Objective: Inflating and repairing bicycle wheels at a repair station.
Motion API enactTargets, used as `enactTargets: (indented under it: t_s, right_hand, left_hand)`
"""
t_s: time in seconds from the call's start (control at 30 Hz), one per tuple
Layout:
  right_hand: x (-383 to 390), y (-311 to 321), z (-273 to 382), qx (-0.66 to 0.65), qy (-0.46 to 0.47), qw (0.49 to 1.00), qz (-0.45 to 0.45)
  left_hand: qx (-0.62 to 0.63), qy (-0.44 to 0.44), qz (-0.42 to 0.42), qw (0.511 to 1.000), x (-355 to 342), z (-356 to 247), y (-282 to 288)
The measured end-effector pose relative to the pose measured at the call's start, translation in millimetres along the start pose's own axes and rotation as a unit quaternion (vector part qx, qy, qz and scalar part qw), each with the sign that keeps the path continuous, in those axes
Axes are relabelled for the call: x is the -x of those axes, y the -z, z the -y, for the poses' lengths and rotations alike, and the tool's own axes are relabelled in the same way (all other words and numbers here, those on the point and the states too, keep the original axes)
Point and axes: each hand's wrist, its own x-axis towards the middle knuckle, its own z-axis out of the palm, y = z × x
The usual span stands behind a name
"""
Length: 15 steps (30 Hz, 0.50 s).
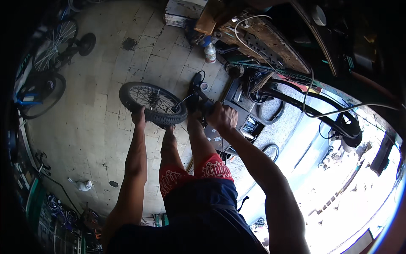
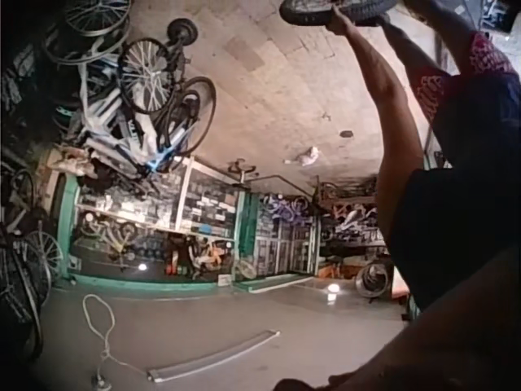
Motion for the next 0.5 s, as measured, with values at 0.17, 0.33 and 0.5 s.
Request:
enactTargets:
  t_s: [0.17, 0.33, 0.5]
  right_hand:
    - [-11.4, -13.0, 4.2, -0.026, -0.021, 0.997, -0.074]
    - [-37.9, -53.0, -1.8, -0.043, -0.037, 0.992, -0.115]
    - [-60.7, -102.3, -11.4, -0.007, 0.039, 0.993, -0.115]
  left_hand:
    - [0.2, 0.124, 0.071, 0.969, 26.4, 8.4, -5.9]
    - [0.217, 0.143, 0.085, 0.962, 40.8, 8.9, 0.5]
    - [0.191, 0.126, 0.074, 0.971, 44.4, 30.9, -5.4]
